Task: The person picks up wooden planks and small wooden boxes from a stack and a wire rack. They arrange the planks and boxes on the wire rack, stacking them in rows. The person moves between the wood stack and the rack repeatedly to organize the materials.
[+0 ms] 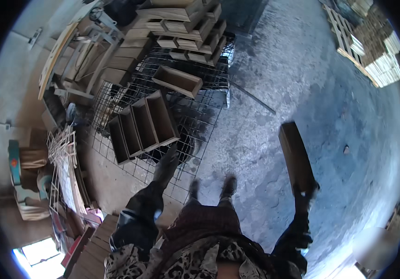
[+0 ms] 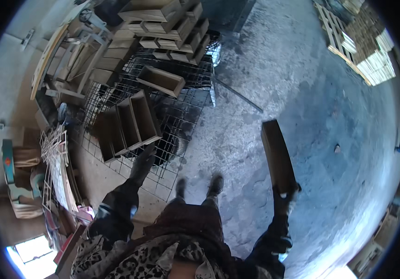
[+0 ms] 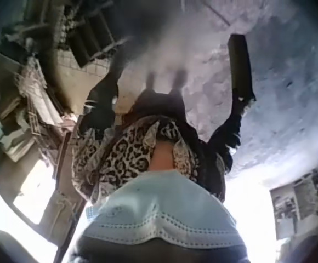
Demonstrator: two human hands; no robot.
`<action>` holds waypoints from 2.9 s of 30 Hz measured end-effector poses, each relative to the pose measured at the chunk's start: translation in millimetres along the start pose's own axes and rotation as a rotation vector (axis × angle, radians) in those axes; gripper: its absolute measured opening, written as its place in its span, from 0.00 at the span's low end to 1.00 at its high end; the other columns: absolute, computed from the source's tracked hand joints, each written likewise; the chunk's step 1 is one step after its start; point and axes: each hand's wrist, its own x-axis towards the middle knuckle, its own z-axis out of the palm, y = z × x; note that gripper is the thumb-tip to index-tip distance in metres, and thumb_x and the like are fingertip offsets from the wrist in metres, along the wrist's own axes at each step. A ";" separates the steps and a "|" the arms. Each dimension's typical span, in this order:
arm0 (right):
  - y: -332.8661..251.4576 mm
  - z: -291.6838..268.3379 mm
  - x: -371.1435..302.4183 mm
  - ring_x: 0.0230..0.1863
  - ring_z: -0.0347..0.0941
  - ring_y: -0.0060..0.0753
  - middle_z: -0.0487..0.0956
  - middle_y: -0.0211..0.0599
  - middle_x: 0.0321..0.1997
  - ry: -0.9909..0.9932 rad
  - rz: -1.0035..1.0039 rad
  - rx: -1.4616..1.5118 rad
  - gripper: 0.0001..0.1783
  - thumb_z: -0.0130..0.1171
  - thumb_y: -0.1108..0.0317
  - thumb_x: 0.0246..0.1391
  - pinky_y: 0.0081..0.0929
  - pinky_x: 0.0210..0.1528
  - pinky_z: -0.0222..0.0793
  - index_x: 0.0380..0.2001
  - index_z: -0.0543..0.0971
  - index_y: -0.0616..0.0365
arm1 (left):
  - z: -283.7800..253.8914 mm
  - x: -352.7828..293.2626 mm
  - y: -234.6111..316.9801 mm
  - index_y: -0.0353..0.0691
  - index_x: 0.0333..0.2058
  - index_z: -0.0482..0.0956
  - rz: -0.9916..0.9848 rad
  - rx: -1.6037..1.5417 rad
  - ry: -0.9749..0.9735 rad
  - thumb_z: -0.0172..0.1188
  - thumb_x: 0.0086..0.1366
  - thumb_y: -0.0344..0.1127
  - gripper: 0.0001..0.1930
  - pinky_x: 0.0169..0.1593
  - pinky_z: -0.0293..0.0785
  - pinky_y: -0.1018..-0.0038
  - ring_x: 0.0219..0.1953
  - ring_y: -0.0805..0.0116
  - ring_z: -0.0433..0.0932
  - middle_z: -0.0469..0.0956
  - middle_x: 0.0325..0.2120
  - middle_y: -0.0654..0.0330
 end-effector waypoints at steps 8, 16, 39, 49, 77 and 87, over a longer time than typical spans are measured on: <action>19.4 -27.4 33.6 0.43 0.61 0.47 0.64 0.45 0.38 -0.167 0.024 0.019 0.33 0.66 0.73 0.22 0.39 0.44 0.59 0.39 0.64 0.60 | 57.5 107.5 -32.0 0.41 0.54 0.55 0.223 0.590 0.133 0.50 0.54 0.44 0.30 0.45 0.65 0.69 0.44 0.57 0.70 0.70 0.41 0.47; -112.1 15.5 239.4 0.45 0.60 0.35 0.62 0.34 0.42 -0.113 -0.309 0.239 0.36 0.68 0.74 0.22 0.28 0.47 0.59 0.39 0.62 0.54 | 68.9 241.2 -49.6 0.39 0.57 0.37 0.098 0.718 0.136 0.51 0.50 0.44 0.41 0.33 0.69 0.59 0.32 0.52 0.73 0.72 0.33 0.47; -497.9 224.4 601.6 0.50 0.61 0.41 0.68 0.37 0.43 -0.363 -1.285 0.411 0.36 0.67 0.74 0.23 0.35 0.51 0.59 0.43 0.65 0.53 | 53.7 337.4 47.3 0.46 0.26 0.76 -0.027 0.965 0.303 0.51 0.41 0.30 0.10 0.28 0.67 0.60 0.30 0.59 0.75 0.75 0.26 0.58; -619.0 363.4 667.2 0.55 0.57 0.33 0.61 0.29 0.53 -0.089 -2.083 0.345 0.36 0.48 0.81 0.36 0.39 0.56 0.55 0.52 0.59 0.40 | 66.6 215.7 139.4 0.33 0.24 0.71 -0.309 0.060 0.777 0.55 0.42 0.28 0.08 0.31 0.62 0.70 0.27 0.64 0.68 0.68 0.19 0.56; -557.8 325.5 688.2 0.51 0.60 0.32 0.65 0.48 0.49 -2.082 -0.322 1.802 0.23 0.41 0.60 0.55 0.34 0.51 0.57 0.50 0.60 0.63 | -57.6 336.3 398.4 0.45 0.34 0.73 0.281 1.291 0.452 0.56 0.47 0.33 0.12 0.34 0.76 0.73 0.40 0.55 0.72 0.71 0.37 0.56; -569.7 370.1 685.8 0.47 0.63 0.32 0.67 0.44 0.46 -1.804 -0.255 1.608 0.21 0.42 0.58 0.54 0.34 0.45 0.58 0.47 0.63 0.60 | -117.2 399.5 355.1 0.36 0.45 0.69 0.785 -0.532 0.715 0.50 0.57 0.34 0.16 0.54 0.58 0.73 0.49 0.65 0.66 0.69 0.45 0.54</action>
